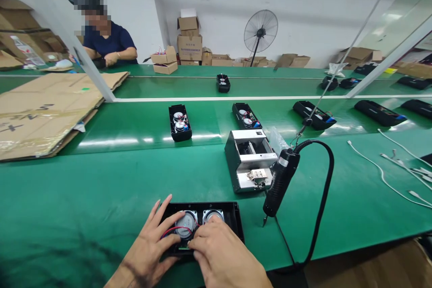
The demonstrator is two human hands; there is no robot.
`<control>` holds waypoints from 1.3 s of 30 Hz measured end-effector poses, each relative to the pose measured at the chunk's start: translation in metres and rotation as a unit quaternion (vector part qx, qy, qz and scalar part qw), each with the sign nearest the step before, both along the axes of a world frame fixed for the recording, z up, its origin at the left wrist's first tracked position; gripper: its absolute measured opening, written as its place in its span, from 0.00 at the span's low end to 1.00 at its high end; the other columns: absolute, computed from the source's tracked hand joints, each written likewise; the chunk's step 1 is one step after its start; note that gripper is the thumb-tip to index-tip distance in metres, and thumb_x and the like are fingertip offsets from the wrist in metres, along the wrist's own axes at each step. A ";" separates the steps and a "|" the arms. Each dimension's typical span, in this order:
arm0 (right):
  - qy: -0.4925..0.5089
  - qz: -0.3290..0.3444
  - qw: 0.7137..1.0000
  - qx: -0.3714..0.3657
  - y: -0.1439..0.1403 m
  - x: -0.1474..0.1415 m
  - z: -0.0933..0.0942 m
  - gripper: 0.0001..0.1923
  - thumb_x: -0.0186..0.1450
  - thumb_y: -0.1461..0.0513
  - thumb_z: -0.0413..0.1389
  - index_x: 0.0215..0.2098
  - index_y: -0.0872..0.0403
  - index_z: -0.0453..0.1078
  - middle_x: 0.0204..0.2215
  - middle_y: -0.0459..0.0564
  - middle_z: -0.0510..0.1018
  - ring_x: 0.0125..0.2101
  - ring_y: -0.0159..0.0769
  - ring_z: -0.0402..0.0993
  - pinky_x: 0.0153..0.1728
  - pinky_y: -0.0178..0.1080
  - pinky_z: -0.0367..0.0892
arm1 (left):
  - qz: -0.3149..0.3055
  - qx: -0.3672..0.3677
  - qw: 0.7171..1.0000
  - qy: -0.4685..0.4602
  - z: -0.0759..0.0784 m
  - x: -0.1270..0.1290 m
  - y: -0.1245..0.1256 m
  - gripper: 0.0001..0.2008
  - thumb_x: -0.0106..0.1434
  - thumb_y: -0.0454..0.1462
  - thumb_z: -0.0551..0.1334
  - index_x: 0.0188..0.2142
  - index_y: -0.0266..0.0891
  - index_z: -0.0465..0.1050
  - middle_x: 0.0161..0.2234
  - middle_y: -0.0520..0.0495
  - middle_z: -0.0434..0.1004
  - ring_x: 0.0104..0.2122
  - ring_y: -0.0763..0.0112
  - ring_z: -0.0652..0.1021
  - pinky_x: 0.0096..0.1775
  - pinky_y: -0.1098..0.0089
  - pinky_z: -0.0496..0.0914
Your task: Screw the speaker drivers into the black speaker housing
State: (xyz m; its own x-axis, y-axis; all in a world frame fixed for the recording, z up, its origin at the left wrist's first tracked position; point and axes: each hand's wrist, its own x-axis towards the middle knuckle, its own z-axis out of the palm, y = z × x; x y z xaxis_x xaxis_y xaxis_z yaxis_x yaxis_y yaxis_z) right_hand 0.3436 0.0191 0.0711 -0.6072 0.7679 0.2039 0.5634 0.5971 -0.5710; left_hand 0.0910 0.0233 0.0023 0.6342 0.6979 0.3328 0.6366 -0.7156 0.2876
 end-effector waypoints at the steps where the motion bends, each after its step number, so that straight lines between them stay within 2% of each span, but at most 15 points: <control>1: -0.004 0.000 1.000 -0.026 -0.001 0.001 0.000 0.16 0.64 0.72 0.61 0.45 0.47 0.80 0.41 0.46 0.88 0.40 0.41 0.84 0.55 0.46 0.75 | -0.004 -0.005 1.000 0.006 0.003 0.001 0.000 0.16 0.56 0.27 0.70 0.43 0.44 0.81 0.67 0.43 0.75 0.79 0.36 0.44 0.73 0.25 0.52; 4: -0.025 -0.007 0.995 -0.101 -0.002 0.001 0.000 0.19 0.62 0.72 0.61 0.47 0.49 0.80 0.44 0.49 0.88 0.45 0.44 0.84 0.61 0.49 0.73 | -0.016 -0.010 1.000 0.009 0.009 0.002 0.001 0.15 0.59 0.30 0.72 0.45 0.45 0.82 0.66 0.45 0.76 0.80 0.38 0.42 0.74 0.27 0.47; 7: -0.032 -0.031 0.990 -0.134 -0.003 0.000 -0.003 0.24 0.61 0.73 0.60 0.53 0.49 0.78 0.48 0.51 0.87 0.47 0.46 0.81 0.58 0.48 0.74 | -0.024 -0.011 0.999 0.020 0.008 0.003 0.003 0.14 0.62 0.34 0.72 0.48 0.46 0.83 0.67 0.47 0.76 0.80 0.38 0.39 0.75 0.26 0.39; 10: -0.048 -0.036 0.989 -0.132 -0.007 -0.004 -0.009 0.28 0.64 0.72 0.57 0.60 0.48 0.75 0.51 0.51 0.85 0.50 0.48 0.80 0.56 0.49 0.73 | -0.034 -0.003 0.998 0.043 0.003 0.003 0.007 0.16 0.62 0.38 0.75 0.50 0.48 0.83 0.67 0.48 0.76 0.79 0.37 0.39 0.74 0.26 0.33; 13: -0.094 -0.014 0.990 -0.101 -0.010 -0.013 -0.014 0.23 0.65 0.70 0.55 0.57 0.50 0.75 0.48 0.53 0.85 0.47 0.48 0.81 0.57 0.51 0.71 | -0.048 -0.028 0.998 0.038 0.001 0.003 0.015 0.16 0.62 0.41 0.76 0.49 0.49 0.84 0.65 0.49 0.79 0.79 0.36 0.47 0.74 0.27 0.31; 16: -0.138 -0.008 0.986 -0.088 -0.003 -0.021 -0.008 0.18 0.66 0.69 0.55 0.52 0.54 0.77 0.44 0.56 0.86 0.45 0.49 0.82 0.56 0.50 0.71 | -0.052 -0.108 0.993 0.021 0.013 0.005 0.031 0.13 0.62 0.43 0.77 0.47 0.53 0.85 0.62 0.52 0.81 0.77 0.34 0.54 0.73 0.26 0.35; 18: -0.162 -0.017 0.982 -0.101 0.012 -0.021 0.003 0.17 0.68 0.69 0.55 0.52 0.53 0.78 0.43 0.57 0.87 0.44 0.50 0.83 0.51 0.48 0.72 | -0.048 -0.191 0.980 0.029 0.030 0.008 0.048 0.12 0.60 0.43 0.78 0.45 0.55 0.86 0.61 0.54 0.82 0.76 0.32 0.57 0.72 0.24 0.39; 20: -0.173 -0.027 0.977 -0.123 0.032 -0.019 0.017 0.19 0.67 0.65 0.59 0.55 0.52 0.80 0.45 0.57 0.88 0.45 0.52 0.84 0.48 0.47 0.72 | -0.046 -0.273 0.960 0.040 0.049 0.010 0.068 0.10 0.59 0.44 0.79 0.40 0.52 0.86 0.61 0.53 0.82 0.75 0.32 0.60 0.72 0.26 0.42; 22: -0.166 -0.032 0.976 -0.139 0.055 -0.015 0.030 0.21 0.64 0.62 0.63 0.56 0.50 0.81 0.46 0.57 0.89 0.46 0.53 0.85 0.47 0.45 0.71 | -0.042 -0.339 0.939 0.027 0.063 0.012 0.090 0.10 0.56 0.44 0.80 0.30 0.46 0.83 0.60 0.51 0.82 0.73 0.35 0.65 0.73 0.34 0.49; 24: -0.151 -0.023 0.977 -0.148 0.075 -0.012 0.038 0.22 0.62 0.60 0.66 0.54 0.50 0.83 0.45 0.56 0.89 0.44 0.52 0.85 0.43 0.42 0.70 | -0.039 -0.393 0.919 -0.006 0.071 0.013 0.110 0.17 0.52 0.45 0.80 0.21 0.42 0.76 0.55 0.49 0.84 0.67 0.40 0.73 0.69 0.50 0.62; 26: -0.144 -0.010 0.976 -0.162 0.090 -0.011 0.041 0.21 0.59 0.59 0.68 0.51 0.51 0.84 0.41 0.54 0.89 0.40 0.49 0.84 0.36 0.40 0.67 | -0.043 -0.430 0.901 -0.031 0.074 0.014 0.124 0.22 0.48 0.46 0.80 0.17 0.42 0.69 0.49 0.49 0.86 0.59 0.47 0.79 0.56 0.62 0.71; 28: -0.143 -0.001 0.973 -0.181 0.101 -0.011 0.041 0.19 0.58 0.57 0.71 0.48 0.51 0.84 0.37 0.50 0.88 0.36 0.45 0.82 0.31 0.38 0.62 | -0.053 -0.447 0.892 -0.038 0.073 0.015 0.133 0.24 0.46 0.47 0.79 0.16 0.42 0.66 0.44 0.50 0.85 0.52 0.53 0.81 0.45 0.67 0.72; 30: -0.141 0.006 0.970 -0.200 0.108 -0.011 0.041 0.17 0.56 0.57 0.73 0.44 0.51 0.84 0.33 0.46 0.86 0.32 0.40 0.78 0.29 0.36 0.58 | -0.060 -0.452 0.889 -0.039 0.072 0.016 0.137 0.26 0.45 0.50 0.79 0.16 0.41 0.65 0.41 0.51 0.84 0.47 0.58 0.81 0.40 0.69 0.69; 34: -0.121 0.012 0.959 -0.257 0.118 -0.015 0.042 0.14 0.54 0.59 0.76 0.37 0.52 0.83 0.28 0.40 0.78 0.30 0.34 0.71 0.28 0.35 0.57 | -0.051 -0.463 0.884 -0.041 0.073 0.017 0.137 0.28 0.44 0.52 0.80 0.18 0.40 0.64 0.43 0.52 0.83 0.40 0.64 0.79 0.36 0.70 0.66; 39: -0.119 0.010 0.948 -0.294 0.126 -0.021 0.043 0.15 0.51 0.62 0.78 0.35 0.52 0.82 0.25 0.36 0.73 0.29 0.31 0.68 0.27 0.34 0.56 | -0.046 -0.473 0.879 -0.040 0.072 0.017 0.137 0.25 0.44 0.53 0.80 0.20 0.42 0.69 0.42 0.51 0.83 0.44 0.60 0.79 0.41 0.69 0.70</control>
